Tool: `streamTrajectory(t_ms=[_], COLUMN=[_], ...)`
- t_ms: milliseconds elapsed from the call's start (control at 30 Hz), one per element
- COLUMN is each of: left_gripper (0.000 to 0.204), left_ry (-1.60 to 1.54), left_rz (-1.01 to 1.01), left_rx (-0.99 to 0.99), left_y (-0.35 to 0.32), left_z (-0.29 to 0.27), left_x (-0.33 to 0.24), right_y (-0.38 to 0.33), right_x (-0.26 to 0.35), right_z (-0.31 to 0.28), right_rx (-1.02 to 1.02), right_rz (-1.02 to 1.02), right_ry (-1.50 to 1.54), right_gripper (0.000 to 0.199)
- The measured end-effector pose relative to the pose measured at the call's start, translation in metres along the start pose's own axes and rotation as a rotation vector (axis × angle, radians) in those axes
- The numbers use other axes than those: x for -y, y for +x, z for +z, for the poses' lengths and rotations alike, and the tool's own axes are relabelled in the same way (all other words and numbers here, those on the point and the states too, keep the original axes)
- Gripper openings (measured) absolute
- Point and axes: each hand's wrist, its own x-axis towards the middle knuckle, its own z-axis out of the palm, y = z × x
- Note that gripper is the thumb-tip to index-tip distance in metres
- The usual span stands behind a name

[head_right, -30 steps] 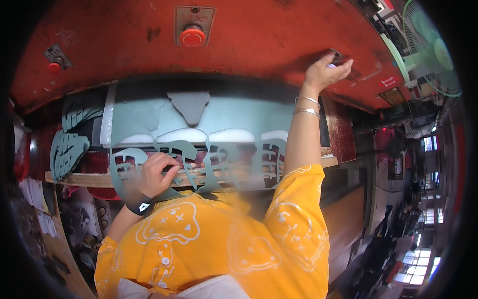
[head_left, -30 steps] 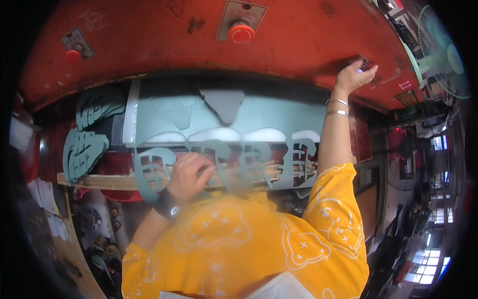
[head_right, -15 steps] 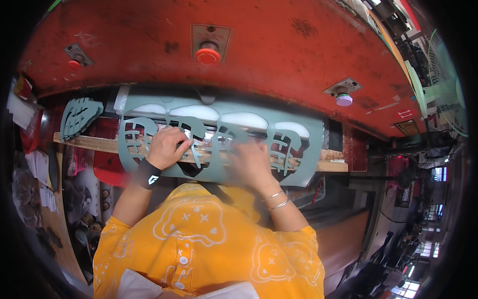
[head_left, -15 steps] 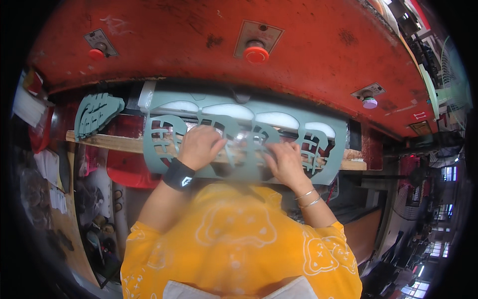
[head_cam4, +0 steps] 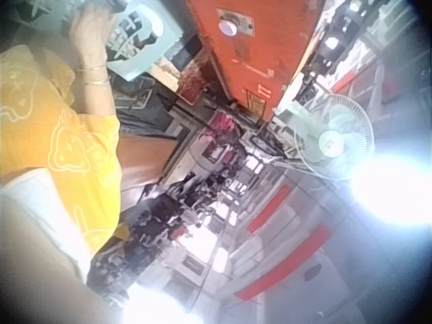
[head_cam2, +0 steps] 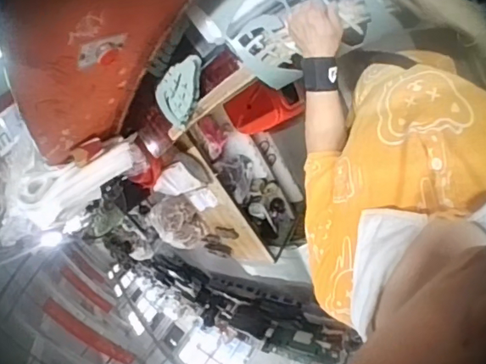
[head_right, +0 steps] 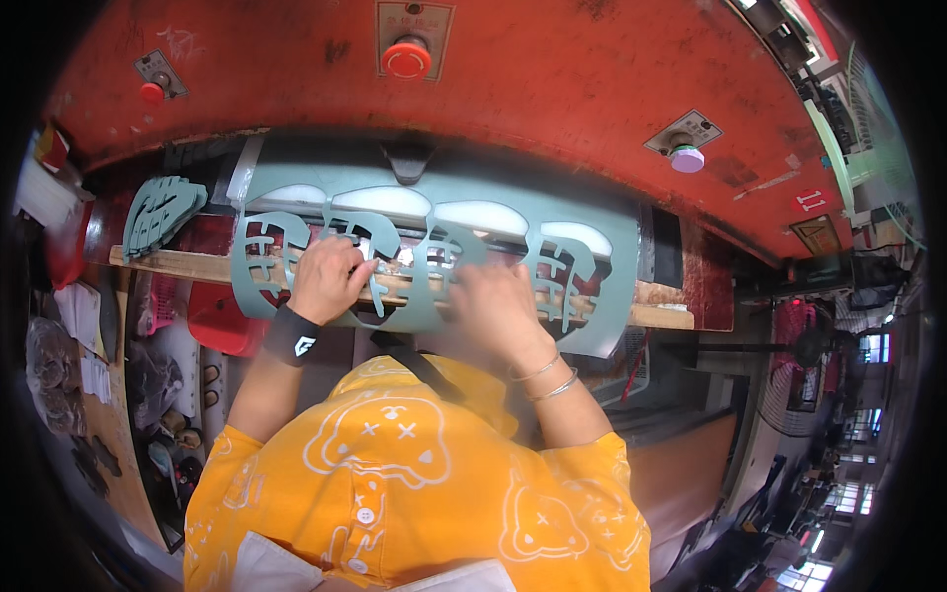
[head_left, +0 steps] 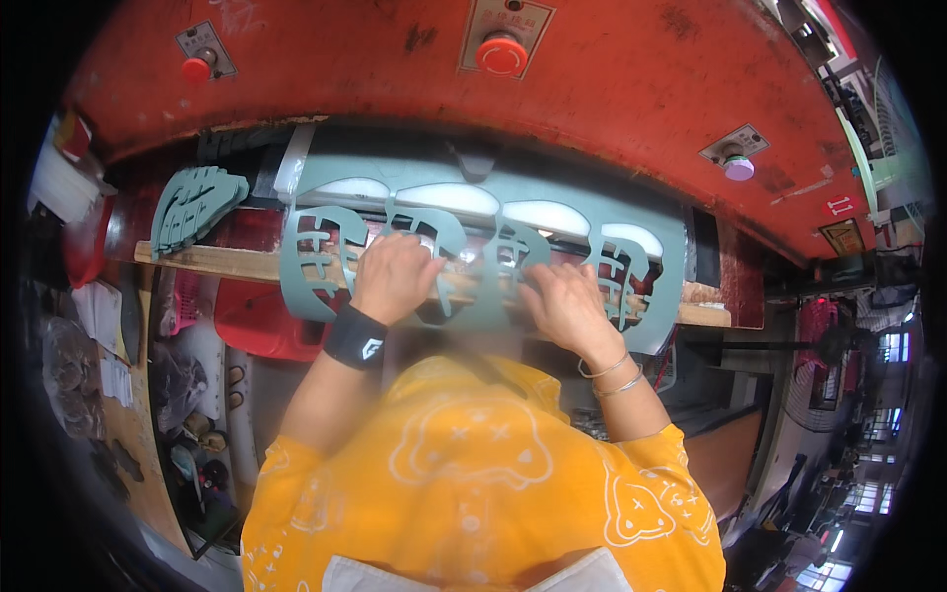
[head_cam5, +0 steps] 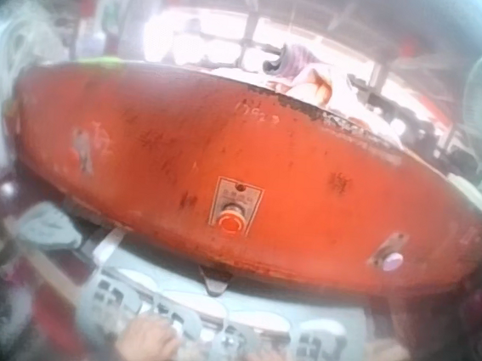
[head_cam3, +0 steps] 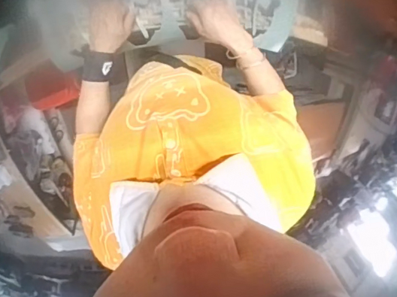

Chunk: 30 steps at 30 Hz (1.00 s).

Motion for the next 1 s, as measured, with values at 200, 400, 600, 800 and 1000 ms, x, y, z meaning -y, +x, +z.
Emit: streamTrajectory(t_ms=[200,400,600,800,1000], left_gripper=[0.020,0.033,0.077,0.078,0.071], left_ry=[-0.104,-0.592,-0.456,-0.005,-0.070], left_rz=[-0.042,-0.424,-0.207,-0.127,-0.244], left_rx=[0.102,0.281,-0.171,0.129,-0.006], left_y=[0.012,0.081,0.154,0.147,0.150], left_z=[-0.017,-0.040,0.007,0.013,0.020], left_x=[-0.005,0.028,0.059,0.062,0.053], right_y=[0.069,0.189,0.198,0.184,0.152], right_x=[-0.047,-0.020,-0.021,-0.057,-0.098], right_z=[-0.052,0.003,0.021,0.012,-0.005], right_rx=[0.362,-0.237,-0.331,-0.407,-0.507], right_rz=[0.155,0.170,0.172,0.181,0.294], right_ry=[0.580,0.211,0.337,1.142,1.376], right_gripper=[0.035,0.074,0.071,0.074,0.071])
